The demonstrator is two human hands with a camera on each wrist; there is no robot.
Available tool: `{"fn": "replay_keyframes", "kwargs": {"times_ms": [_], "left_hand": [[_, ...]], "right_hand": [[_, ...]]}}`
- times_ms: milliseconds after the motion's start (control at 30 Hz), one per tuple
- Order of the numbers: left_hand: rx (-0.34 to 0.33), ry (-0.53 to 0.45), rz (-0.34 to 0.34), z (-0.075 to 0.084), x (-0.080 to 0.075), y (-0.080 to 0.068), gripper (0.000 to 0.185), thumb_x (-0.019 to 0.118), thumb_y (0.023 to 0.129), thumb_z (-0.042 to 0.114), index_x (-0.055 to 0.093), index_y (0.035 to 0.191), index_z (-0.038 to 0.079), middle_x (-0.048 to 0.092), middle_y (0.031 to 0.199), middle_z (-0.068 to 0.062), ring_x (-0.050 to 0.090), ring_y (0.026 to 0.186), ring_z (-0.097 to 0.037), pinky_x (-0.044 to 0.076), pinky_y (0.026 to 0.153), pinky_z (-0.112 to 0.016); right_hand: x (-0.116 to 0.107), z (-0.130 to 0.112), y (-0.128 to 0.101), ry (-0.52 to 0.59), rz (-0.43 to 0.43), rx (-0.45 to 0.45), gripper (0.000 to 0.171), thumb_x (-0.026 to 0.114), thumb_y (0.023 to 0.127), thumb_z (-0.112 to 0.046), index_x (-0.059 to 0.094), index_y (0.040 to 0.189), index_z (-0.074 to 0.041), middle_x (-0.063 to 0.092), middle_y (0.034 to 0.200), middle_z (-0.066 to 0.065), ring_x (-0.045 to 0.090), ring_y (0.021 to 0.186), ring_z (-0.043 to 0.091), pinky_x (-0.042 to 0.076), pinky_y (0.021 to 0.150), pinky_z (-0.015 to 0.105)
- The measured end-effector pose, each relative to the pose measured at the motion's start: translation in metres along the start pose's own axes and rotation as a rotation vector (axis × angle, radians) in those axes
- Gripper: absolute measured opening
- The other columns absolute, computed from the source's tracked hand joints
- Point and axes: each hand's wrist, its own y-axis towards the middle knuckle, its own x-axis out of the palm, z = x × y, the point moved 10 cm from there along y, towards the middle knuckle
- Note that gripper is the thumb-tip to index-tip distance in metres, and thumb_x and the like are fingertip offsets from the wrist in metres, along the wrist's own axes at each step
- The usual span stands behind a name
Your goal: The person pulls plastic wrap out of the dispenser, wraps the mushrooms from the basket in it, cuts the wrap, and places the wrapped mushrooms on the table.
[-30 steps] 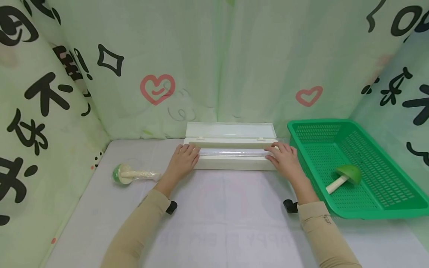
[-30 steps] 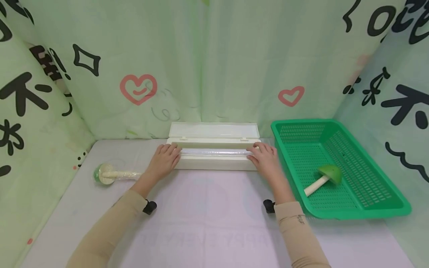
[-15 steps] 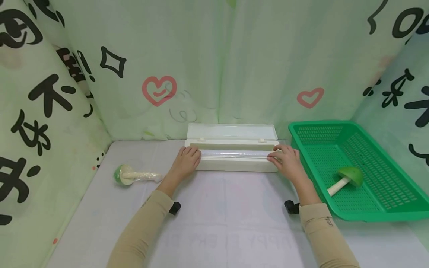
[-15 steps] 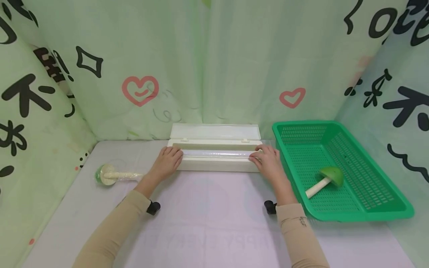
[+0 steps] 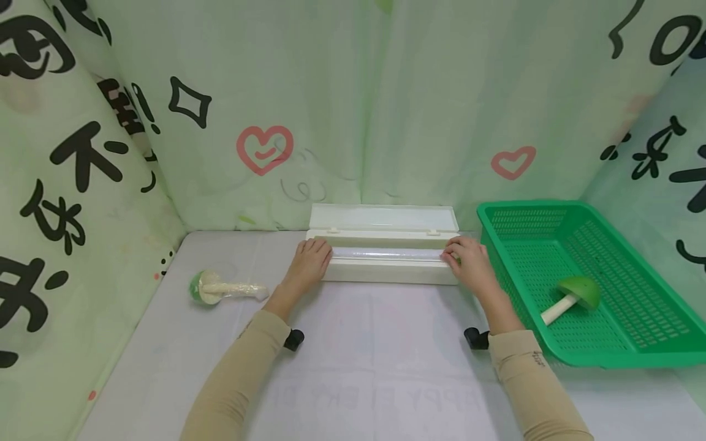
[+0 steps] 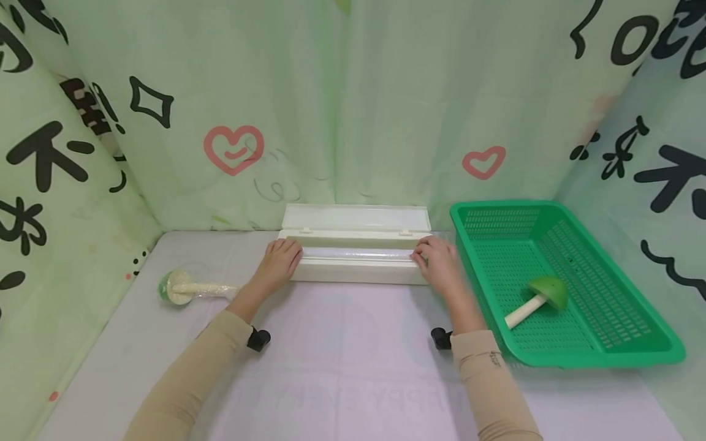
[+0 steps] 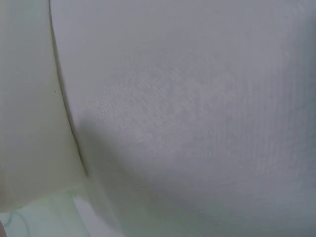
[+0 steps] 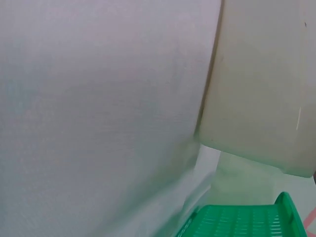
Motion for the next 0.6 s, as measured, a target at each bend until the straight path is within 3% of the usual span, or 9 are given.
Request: {"fn": "replay_keyframes", "kwargs": {"times_ms": [133, 333, 600], "left_hand": [[0.0, 0.018, 0.06, 0.002, -0.004, 0.0, 0.014, 0.043, 0.096, 0.014, 0.053, 0.098, 0.005, 0.051, 0.103, -0.008, 0.044, 0.099, -0.025, 0.033, 0.09, -0.041], [0.053, 0.142, 0.217, 0.008, -0.014, -0.005, 0.012, 0.044, 0.094, 0.012, 0.052, 0.094, 0.002, 0.051, 0.095, -0.009, 0.048, 0.093, -0.026, 0.037, 0.088, -0.038], [0.147, 0.227, 0.404, 0.019, -0.029, -0.012, 0.043, 0.014, 0.101, 0.02, 0.051, 0.089, 0.001, 0.05, 0.088, -0.01, 0.049, 0.086, -0.026, 0.04, 0.081, -0.036]], "right_hand": [[-0.001, -0.006, 0.0, -0.05, 0.045, -0.036, 0.006, 0.066, 0.081, -0.004, 0.061, 0.08, 0.0, 0.058, 0.094, 0.014, 0.053, 0.09, 0.034, 0.036, 0.077, 0.052], [-0.006, -0.016, 0.0, -0.131, 0.161, -0.092, 0.008, 0.064, 0.082, -0.003, 0.057, 0.081, -0.001, 0.056, 0.087, 0.015, 0.053, 0.083, 0.034, 0.038, 0.071, 0.049], [-0.018, -0.027, -0.003, -0.194, 0.32, -0.154, 0.01, 0.066, 0.079, -0.003, 0.056, 0.081, 0.0, 0.055, 0.079, 0.014, 0.052, 0.074, 0.034, 0.038, 0.068, 0.046]]}}
